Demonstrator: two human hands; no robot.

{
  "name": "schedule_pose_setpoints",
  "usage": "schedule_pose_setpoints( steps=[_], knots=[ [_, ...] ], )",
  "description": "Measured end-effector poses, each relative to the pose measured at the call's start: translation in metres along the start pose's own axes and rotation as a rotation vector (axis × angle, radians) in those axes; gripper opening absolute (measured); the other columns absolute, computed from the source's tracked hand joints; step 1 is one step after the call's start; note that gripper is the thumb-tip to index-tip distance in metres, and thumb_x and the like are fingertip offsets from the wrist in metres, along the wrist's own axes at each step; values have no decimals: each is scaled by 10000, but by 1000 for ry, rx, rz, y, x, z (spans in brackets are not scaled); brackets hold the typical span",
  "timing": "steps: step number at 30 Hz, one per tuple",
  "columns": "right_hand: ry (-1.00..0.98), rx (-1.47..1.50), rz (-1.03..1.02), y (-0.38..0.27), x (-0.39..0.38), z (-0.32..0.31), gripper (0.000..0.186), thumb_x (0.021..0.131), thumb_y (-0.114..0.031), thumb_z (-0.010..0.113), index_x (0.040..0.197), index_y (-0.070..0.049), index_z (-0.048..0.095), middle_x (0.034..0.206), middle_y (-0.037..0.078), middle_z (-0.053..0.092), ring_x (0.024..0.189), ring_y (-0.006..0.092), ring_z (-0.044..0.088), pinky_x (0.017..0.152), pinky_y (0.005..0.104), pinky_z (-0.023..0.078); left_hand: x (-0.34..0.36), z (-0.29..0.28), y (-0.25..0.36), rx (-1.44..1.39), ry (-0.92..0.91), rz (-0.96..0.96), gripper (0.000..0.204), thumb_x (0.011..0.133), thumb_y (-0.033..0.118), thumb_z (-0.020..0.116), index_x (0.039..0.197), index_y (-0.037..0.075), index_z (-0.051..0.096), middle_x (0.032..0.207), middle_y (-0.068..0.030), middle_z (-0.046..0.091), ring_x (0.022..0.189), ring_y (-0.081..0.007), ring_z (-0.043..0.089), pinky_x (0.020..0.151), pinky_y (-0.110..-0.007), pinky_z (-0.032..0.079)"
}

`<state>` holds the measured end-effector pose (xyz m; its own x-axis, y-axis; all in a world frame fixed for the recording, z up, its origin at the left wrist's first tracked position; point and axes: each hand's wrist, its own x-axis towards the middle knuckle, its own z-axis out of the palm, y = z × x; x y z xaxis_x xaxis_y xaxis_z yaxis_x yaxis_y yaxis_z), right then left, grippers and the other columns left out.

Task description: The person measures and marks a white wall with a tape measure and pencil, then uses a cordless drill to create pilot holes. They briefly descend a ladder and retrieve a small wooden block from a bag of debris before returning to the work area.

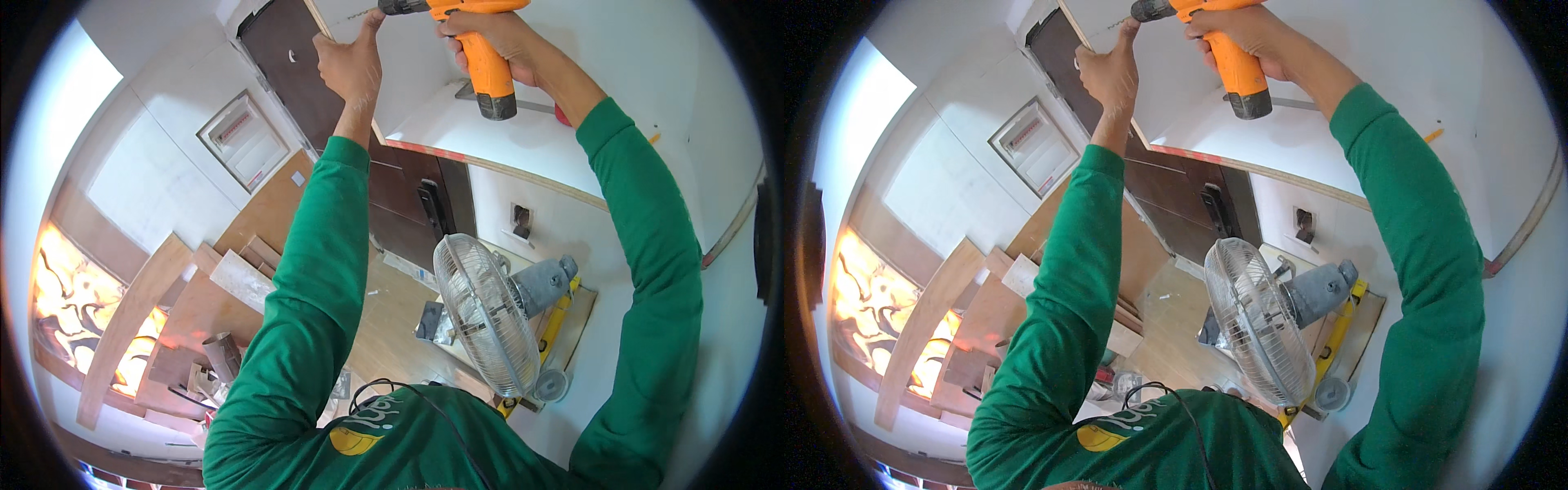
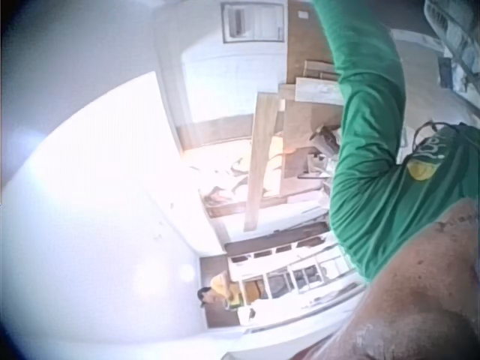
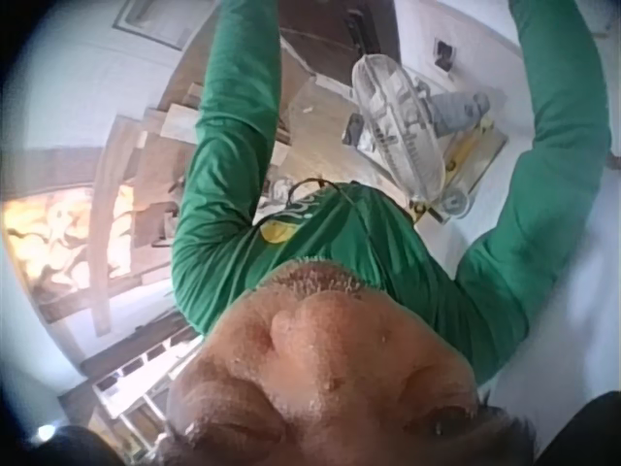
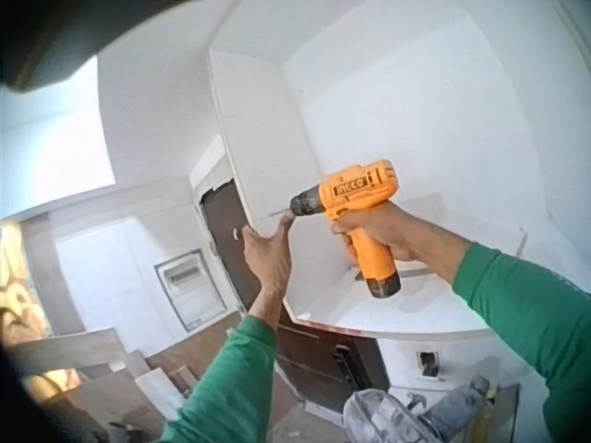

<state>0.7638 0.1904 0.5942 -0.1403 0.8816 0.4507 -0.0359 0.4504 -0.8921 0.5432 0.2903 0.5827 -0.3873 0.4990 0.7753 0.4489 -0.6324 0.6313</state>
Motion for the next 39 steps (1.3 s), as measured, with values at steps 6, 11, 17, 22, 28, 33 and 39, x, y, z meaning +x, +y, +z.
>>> schedule_pose_setpoints(
  steps=[6,11,17,22,28,33,39],
  knots=[
    [70,-177,-159,13,-10,15,311,920,-285,821,1120,-72,715,803,44,690,638,151,689,585,324,595,4,0,-5,-37,4,57,907,738,711,925,1167,-32,632,1113,-232,773,1093,-411,760,999,-493,576],
    [87,-156,-138,11,-13,15,317,918,-284,822,1122,-65,716,796,48,695,622,150,688,578,327,594,5,3,-13,-65,0,116,886,744,746,901,1106,-7,607,1005,-222,787,1003,-416,784,931,-503,599],
    [86,-136,-130,10,-12,15,310,909,-265,829,1112,-62,713,778,52,691,609,151,688,553,328,594,4,7,-10,-12,14,83,881,750,760,890,1092,1,603,975,-216,790,958,-416,792,898,-506,608],
    [75,-108,-139,10,-13,16,295,911,-255,824,1105,-63,712,774,51,691,602,152,683,545,328,588,4,6,-8,-5,35,81,888,741,768,891,1082,2,598,969,-217,792,951,-412,796,890,-504,612],
    [69,-96,-89,7,-14,16,293,912,-252,823,1104,-62,711,772,46,686,609,157,679,560,323,579,-2,2,-3,-12,5,76,783,784,638,926,1099,8,586,991,-222,794,962,-419,795,896,-501,609],
    [93,-57,-61,6,-11,12,295,913,-248,822,1108,-59,709,795,39,684,638,152,676,592,326,588,5,3,-16,-12,18,123,650,860,505,907,1110,17,556,991,-239,784,955,-460,777,880,-517,598],
    [169,-173,-67,-24,-22,-26,304,887,-225,819,1106,-46,708,804,36,679,645,136,663,588,315,581,9,-1,-20,9,-116,150,627,947,505,821,1163,15,495,1011,-272,769,976,-509,752,871,-573,582]
  ],
)
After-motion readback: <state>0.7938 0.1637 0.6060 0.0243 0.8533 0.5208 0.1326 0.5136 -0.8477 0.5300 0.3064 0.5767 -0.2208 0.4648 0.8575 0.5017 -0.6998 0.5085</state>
